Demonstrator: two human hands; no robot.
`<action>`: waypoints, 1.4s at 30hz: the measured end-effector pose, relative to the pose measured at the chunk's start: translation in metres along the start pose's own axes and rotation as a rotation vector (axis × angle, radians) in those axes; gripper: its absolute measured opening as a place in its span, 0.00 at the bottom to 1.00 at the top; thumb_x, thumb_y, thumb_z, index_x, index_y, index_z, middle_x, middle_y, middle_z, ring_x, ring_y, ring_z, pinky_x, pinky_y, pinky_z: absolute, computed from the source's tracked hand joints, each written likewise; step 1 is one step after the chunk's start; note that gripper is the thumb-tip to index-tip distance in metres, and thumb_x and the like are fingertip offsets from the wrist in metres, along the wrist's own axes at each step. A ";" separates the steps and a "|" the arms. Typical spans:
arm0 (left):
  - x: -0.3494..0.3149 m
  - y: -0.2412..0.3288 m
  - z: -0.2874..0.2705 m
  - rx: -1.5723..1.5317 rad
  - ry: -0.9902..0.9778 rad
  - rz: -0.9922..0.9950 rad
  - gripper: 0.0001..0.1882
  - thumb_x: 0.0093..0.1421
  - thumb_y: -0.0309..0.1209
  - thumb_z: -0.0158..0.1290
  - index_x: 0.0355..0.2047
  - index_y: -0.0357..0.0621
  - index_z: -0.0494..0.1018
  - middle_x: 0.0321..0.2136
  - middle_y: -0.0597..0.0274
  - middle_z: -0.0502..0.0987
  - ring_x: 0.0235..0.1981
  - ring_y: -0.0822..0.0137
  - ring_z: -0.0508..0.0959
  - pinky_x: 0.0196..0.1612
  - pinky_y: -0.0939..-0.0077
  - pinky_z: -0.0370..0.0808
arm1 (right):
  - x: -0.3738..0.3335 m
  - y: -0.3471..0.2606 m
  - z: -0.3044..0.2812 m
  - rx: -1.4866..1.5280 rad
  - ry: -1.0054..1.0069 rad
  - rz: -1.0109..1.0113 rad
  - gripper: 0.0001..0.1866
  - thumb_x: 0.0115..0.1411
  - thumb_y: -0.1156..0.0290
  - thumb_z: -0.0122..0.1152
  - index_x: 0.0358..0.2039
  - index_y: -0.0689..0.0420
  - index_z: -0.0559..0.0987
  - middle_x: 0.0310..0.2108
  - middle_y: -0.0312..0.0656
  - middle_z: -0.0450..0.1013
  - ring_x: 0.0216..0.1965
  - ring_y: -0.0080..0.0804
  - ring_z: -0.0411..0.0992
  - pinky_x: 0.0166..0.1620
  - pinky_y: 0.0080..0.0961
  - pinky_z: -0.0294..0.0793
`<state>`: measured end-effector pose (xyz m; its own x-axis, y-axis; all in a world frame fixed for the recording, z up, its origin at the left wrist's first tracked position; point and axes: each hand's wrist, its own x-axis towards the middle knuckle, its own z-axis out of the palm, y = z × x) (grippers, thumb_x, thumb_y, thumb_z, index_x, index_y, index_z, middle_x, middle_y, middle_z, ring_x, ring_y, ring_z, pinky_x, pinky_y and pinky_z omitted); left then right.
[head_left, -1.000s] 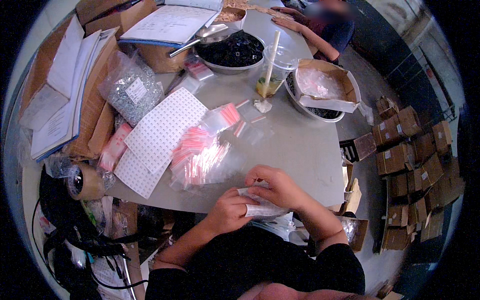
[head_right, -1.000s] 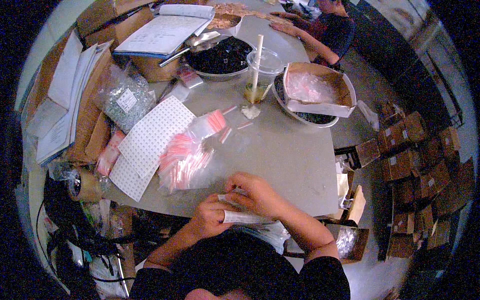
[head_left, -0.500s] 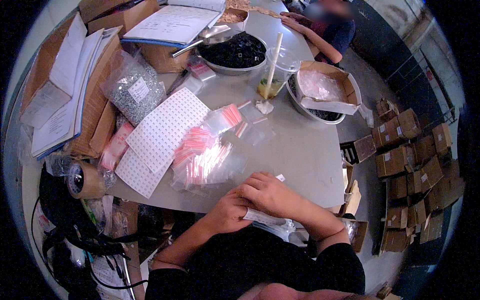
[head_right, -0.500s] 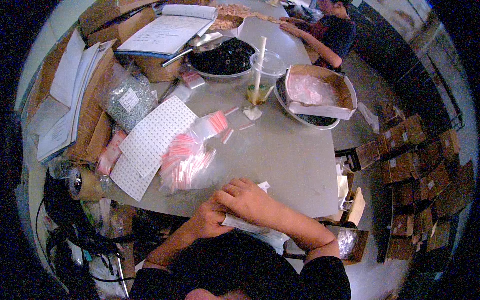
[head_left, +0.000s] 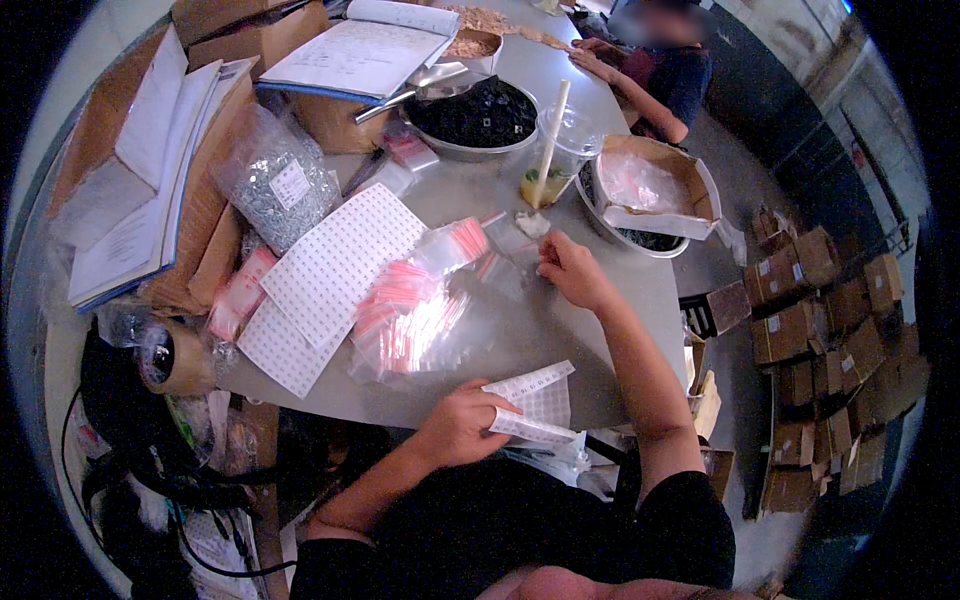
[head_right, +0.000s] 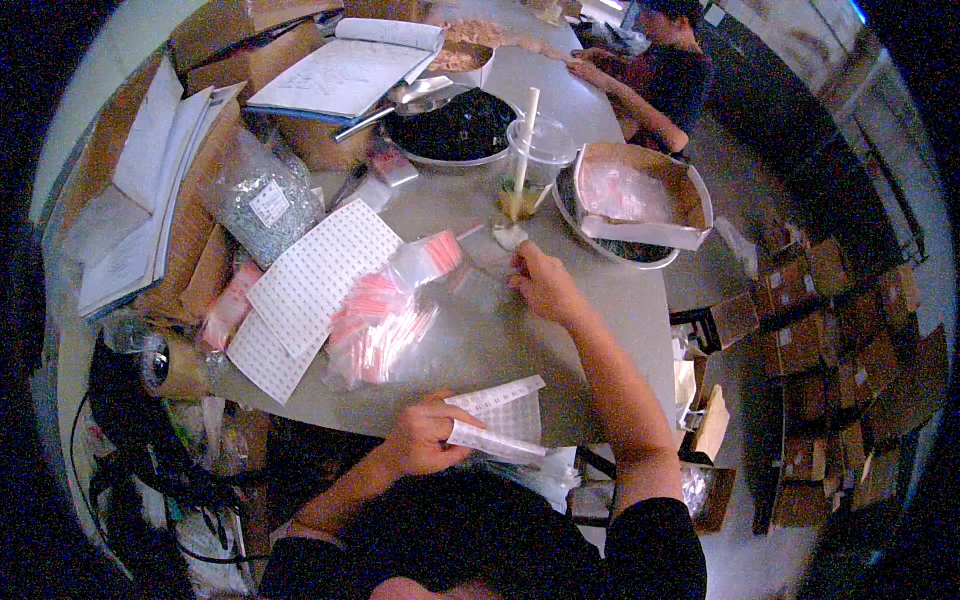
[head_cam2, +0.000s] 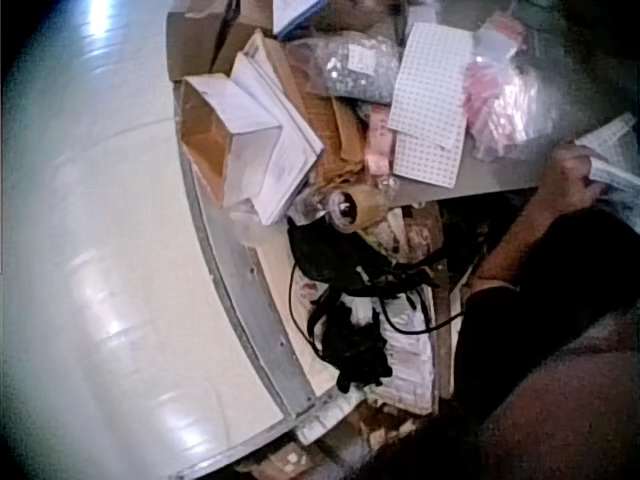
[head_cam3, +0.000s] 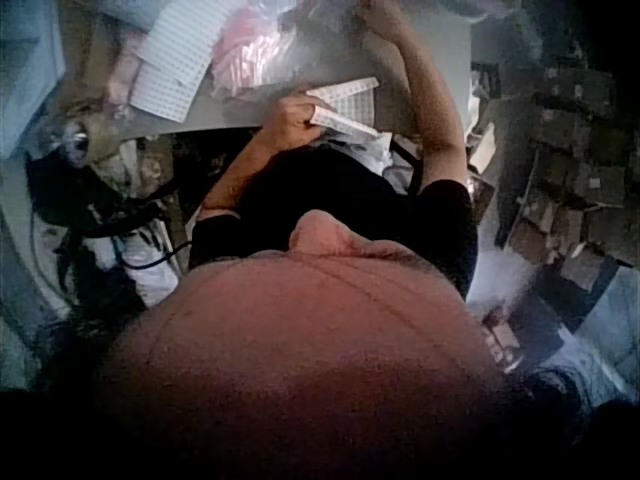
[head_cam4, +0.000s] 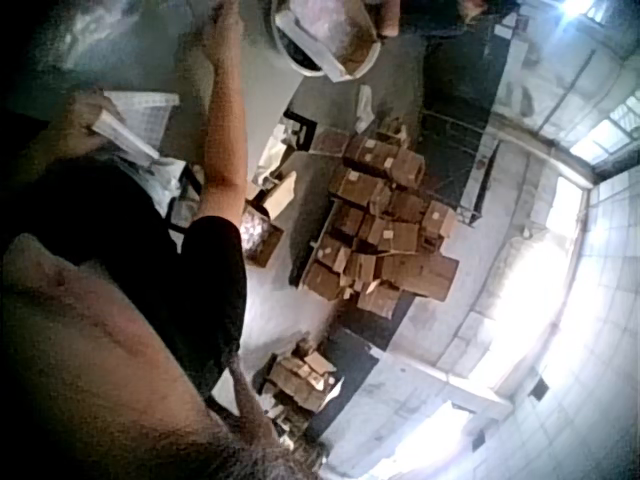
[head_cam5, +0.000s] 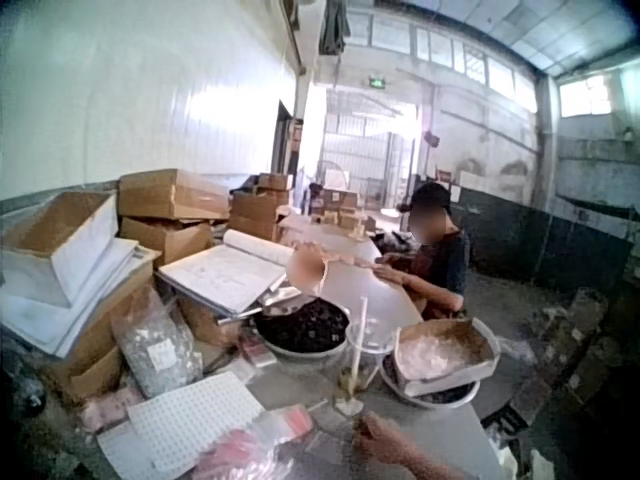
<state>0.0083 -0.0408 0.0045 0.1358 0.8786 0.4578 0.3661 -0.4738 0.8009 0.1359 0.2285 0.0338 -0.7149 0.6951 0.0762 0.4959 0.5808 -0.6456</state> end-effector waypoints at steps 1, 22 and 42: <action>0.000 0.001 0.000 0.003 0.007 -0.003 0.09 0.45 0.28 0.63 0.20 0.43 0.73 0.36 0.61 0.81 0.39 0.61 0.80 0.52 0.57 0.70 | 0.004 0.001 0.001 -0.032 -0.017 0.018 0.14 0.52 0.71 0.62 0.37 0.58 0.69 0.29 0.48 0.74 0.32 0.48 0.73 0.36 0.38 0.71; -0.002 -0.001 0.000 0.002 0.028 0.022 0.10 0.46 0.29 0.63 0.30 0.43 0.78 0.36 0.59 0.80 0.36 0.56 0.79 0.51 0.55 0.70 | -0.004 0.008 0.009 -0.276 0.210 0.196 0.14 0.51 0.56 0.64 0.31 0.53 0.79 0.42 0.47 0.72 0.47 0.51 0.67 0.49 0.46 0.68; -0.002 0.006 -0.002 0.053 0.002 -0.038 0.09 0.44 0.28 0.64 0.28 0.42 0.79 0.36 0.60 0.81 0.37 0.56 0.80 0.48 0.58 0.72 | -0.022 0.025 0.001 -0.388 0.544 -0.025 0.10 0.55 0.67 0.59 0.36 0.57 0.73 0.47 0.48 0.65 0.49 0.51 0.63 0.50 0.47 0.63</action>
<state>0.0085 -0.0452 0.0095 0.1190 0.8959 0.4280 0.4193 -0.4360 0.7963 0.1640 0.2276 0.0154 -0.4287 0.7349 0.5255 0.6965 0.6393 -0.3260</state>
